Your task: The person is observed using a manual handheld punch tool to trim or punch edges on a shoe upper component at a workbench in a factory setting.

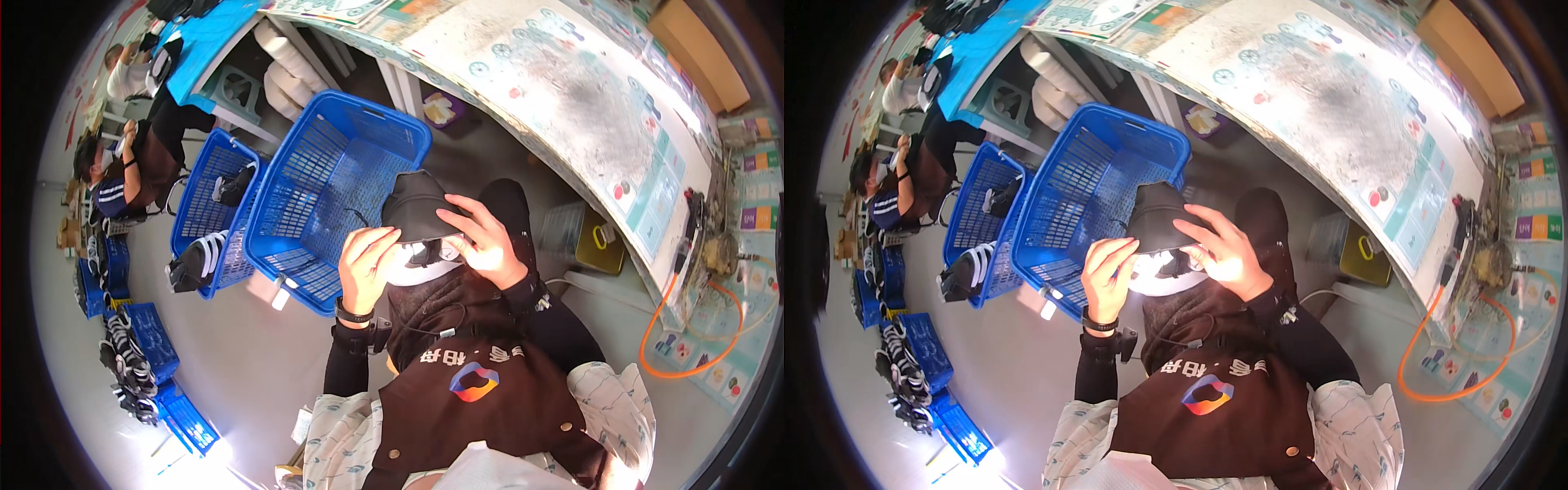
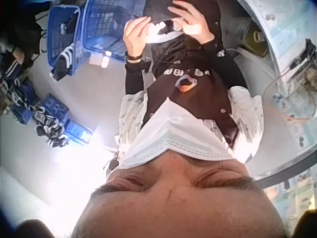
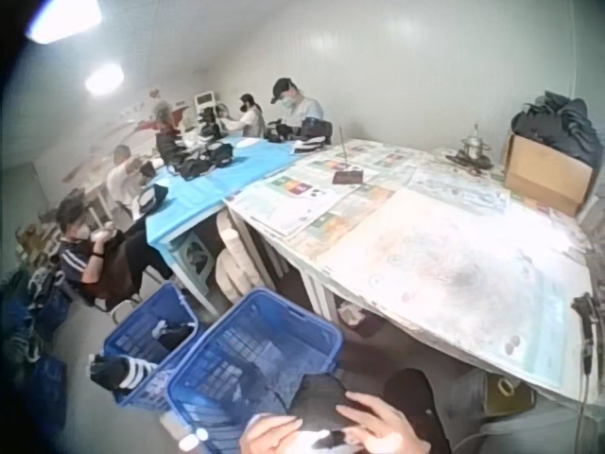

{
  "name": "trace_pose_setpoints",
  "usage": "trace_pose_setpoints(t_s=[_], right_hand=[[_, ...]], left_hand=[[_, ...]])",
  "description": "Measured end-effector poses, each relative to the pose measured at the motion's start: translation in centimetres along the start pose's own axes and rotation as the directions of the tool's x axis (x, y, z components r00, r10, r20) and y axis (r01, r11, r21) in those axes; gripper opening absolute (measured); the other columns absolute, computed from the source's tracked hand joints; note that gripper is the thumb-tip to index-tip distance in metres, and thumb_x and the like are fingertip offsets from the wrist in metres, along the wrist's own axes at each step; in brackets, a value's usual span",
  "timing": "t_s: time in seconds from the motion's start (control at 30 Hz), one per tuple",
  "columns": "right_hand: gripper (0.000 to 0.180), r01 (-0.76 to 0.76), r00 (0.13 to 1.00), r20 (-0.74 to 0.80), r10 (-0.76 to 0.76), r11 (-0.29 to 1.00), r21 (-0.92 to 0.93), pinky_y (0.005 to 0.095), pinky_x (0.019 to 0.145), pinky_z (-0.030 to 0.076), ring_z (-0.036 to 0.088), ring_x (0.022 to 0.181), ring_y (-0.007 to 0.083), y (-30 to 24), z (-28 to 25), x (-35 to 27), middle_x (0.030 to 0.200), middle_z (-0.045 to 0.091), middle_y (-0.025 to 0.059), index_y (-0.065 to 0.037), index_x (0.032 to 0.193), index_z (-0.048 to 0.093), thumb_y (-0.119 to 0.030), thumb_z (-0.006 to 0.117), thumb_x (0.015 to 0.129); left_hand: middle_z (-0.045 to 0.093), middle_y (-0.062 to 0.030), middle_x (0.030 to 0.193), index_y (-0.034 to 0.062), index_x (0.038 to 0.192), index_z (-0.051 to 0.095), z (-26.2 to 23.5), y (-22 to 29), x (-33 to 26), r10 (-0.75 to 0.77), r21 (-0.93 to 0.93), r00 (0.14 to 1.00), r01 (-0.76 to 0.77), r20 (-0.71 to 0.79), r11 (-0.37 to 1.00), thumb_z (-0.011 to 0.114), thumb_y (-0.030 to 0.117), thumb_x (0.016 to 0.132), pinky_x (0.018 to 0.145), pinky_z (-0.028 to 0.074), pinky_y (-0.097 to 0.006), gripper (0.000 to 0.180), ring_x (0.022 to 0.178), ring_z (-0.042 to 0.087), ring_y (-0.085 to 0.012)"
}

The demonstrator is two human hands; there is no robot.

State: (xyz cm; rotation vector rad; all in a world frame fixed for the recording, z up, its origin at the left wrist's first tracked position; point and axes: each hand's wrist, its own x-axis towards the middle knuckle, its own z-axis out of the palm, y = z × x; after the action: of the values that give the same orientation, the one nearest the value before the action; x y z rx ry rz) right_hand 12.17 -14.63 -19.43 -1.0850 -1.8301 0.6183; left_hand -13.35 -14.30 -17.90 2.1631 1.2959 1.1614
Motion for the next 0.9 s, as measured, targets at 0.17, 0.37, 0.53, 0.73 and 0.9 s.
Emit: trace_pose_setpoints(t_s=[0.17,0.37,0.53,0.73,0.9], right_hand=[[0.039,-0.063,0.998,-0.012,0.067,0.979,0.193,0.0328,0.089,0.056,0.069,0.107,0.027,0.7,-0.7,-0.7,0.137,0.063,0.0139,-0.006,0.12,0.076,-0.008,0.081,0.081],[0.034,-0.143,0.989,0.069,0.128,0.939,0.313,0.035,0.093,0.056,0.067,0.116,0.025,1.0,-0.8,-0.3,0.137,0.065,0.0113,-0.01,0.118,0.078,-0.01,0.079,0.085],[0.027,-0.163,0.986,0.093,0.139,0.914,0.372,0.0344,0.093,0.055,0.068,0.114,0.0246,1.6,0.0,0.5,0.13,0.068,0.0119,-0.007,0.114,0.078,-0.008,0.076,0.088],[0.006,-0.019,0.994,-0.108,0.025,0.998,0.056,0.0379,0.086,0.054,0.067,0.099,0.0294,1.1,2.3,1.9,0.107,0.071,0.0102,-0.005,0.093,0.071,-0.007,0.073,0.088],[0.007,-0.106,0.972,-0.208,0.105,0.994,0.008,0.0399,0.078,0.052,0.064,0.091,0.0322,0.9,2.9,3.0,0.095,0.068,0.0092,-0.004,0.089,0.062,-0.003,0.069,0.089]], left_hand=[[0.072,-0.0074,0.104,0.0061,0.101,0.079,0.6,-1.6,0.1,0.077,0.047,0.995,-0.079,0.056,0.996,0.073,0.003,0.079,0.088,0.052,-0.039,0.023,0.102,0.063,-0.0291],[0.071,-0.0081,0.101,0.0041,0.097,0.078,0.3,-2.8,0.3,0.058,-0.042,0.995,-0.055,0.082,0.998,0.072,0.0,0.079,0.088,0.052,-0.039,0.02,0.1,0.064,-0.03],[0.066,-0.014,0.099,-0.0012,0.094,0.064,2.1,-3.8,0.0,0.012,-0.074,0.994,-0.019,-0.105,0.997,0.06,-0.004,0.09,0.087,0.052,-0.04,0.006,0.094,0.065,-0.0306],[0.063,-0.0141,0.095,-0.0013,0.097,0.058,2.4,-3.5,0.8,-0.105,-0.064,0.985,0.097,-0.138,0.993,0.053,0.003,0.101,0.078,0.05,-0.036,0.008,0.087,0.063,-0.0282],[0.062,-0.0132,0.093,-0.0017,0.097,0.058,1.3,-2.3,2.6,-0.21,-0.092,0.977,0.207,-0.03,0.974,0.054,0.0,0.099,0.077,0.05,-0.036,0.005,0.084,0.062,-0.0289]])
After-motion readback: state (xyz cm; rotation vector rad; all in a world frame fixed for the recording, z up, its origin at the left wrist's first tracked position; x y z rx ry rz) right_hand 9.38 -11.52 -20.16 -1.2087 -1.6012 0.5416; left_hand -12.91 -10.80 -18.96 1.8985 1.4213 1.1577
